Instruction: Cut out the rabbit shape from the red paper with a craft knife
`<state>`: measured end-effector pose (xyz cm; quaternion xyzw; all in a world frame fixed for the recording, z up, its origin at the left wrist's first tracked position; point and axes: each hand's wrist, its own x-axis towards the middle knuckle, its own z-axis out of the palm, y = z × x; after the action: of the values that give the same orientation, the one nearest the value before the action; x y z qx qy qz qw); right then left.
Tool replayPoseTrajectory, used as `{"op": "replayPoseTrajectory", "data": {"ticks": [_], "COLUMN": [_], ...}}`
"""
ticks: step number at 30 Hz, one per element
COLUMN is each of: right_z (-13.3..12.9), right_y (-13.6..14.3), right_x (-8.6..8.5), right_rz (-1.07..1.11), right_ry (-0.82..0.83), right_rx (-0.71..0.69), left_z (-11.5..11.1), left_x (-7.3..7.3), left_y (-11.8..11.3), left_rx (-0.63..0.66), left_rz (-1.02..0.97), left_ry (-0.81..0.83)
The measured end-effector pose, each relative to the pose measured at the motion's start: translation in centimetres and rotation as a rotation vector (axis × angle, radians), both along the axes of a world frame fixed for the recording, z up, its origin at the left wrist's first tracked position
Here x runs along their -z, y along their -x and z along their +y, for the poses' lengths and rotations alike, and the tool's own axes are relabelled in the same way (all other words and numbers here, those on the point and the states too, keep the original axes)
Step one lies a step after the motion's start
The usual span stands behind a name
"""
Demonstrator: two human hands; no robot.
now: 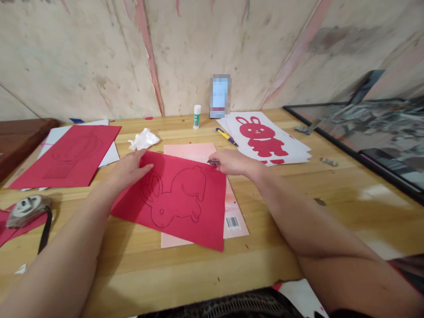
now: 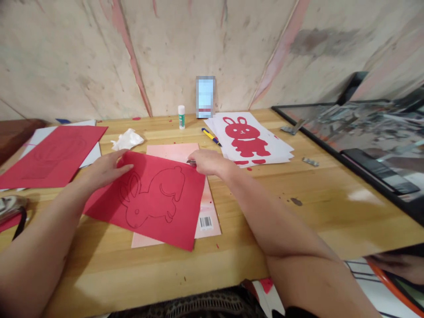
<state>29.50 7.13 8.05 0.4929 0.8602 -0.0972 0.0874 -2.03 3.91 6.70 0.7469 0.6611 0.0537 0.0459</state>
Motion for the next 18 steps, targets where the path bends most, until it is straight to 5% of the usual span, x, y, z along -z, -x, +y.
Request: {"op": "replayPoseTrajectory", "data": {"ticks": [9, 18], "right_z": [0.9, 0.9], "right_y": [-0.2, 2.1], "right_x": [0.0, 1.5], "right_rz": [-0.013, 0.028], "right_ry": [-0.157, -0.416], "right_rx": [-0.031, -0.154], "left_z": [-0.7, -1.7], "left_x": [-0.1, 2.5], "left_y": [-1.9, -6.0], "left_rx": [0.137, 0.622], "left_rz": [-0.114, -0.185], "left_ry": [-0.044, -0.18]}}
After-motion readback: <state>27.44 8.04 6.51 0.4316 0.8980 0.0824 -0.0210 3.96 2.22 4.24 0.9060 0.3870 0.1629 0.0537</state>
